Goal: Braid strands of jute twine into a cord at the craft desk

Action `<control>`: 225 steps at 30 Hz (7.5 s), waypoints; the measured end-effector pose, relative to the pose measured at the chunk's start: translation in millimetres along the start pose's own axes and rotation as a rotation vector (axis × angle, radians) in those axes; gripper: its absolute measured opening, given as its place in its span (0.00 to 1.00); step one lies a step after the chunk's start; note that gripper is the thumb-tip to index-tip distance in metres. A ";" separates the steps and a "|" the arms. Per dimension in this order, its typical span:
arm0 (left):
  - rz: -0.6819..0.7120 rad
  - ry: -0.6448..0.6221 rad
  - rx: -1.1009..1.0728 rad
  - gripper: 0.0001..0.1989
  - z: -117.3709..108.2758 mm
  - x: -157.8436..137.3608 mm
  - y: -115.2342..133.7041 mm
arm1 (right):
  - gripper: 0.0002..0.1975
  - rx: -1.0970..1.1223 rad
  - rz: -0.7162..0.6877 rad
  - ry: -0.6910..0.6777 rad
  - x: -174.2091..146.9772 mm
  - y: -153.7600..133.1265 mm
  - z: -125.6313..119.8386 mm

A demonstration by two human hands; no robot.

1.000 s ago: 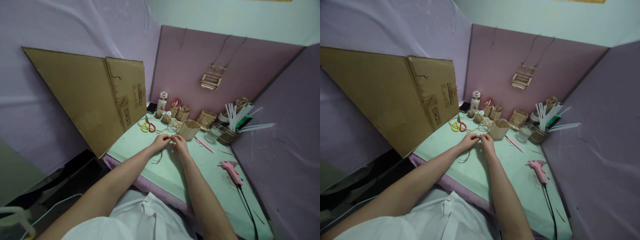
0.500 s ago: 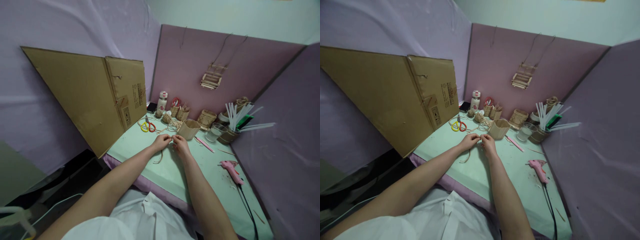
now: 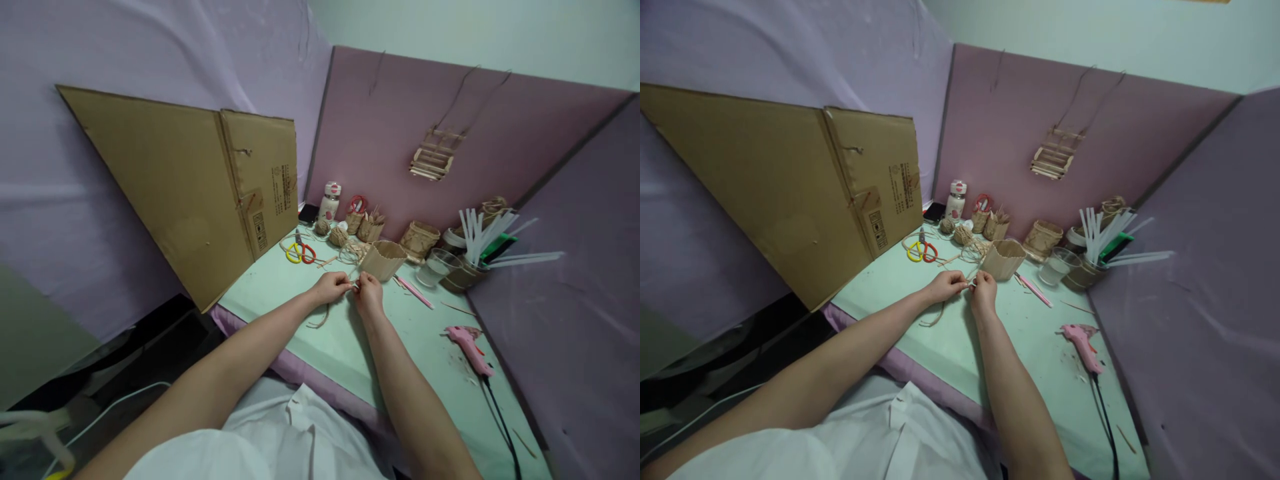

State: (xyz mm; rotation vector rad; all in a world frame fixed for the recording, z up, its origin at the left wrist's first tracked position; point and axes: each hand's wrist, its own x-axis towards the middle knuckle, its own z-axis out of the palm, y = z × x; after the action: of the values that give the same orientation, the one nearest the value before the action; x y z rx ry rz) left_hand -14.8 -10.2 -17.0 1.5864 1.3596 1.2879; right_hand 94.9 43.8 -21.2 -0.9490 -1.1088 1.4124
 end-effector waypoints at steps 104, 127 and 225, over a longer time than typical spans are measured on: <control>0.053 0.134 -0.006 0.12 -8.9 4.3 -0.3 | 0.14 -0.057 0.034 -0.237 -15.8 -22.7 2.0; 0.028 0.125 0.030 0.13 -8.3 3.6 -3.3 | 0.11 -0.148 -0.041 -0.193 -12.0 -21.9 -2.1; -0.172 0.194 -0.531 0.13 -9.3 7.3 -5.6 | 0.12 -0.467 -0.385 -0.070 -20.4 -19.0 5.8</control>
State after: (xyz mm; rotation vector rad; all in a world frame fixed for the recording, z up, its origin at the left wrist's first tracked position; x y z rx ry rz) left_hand -25.5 -2.8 -17.6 0.9852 1.1090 1.5626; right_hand 96.8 23.1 -1.8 -0.9445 -1.6192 0.8937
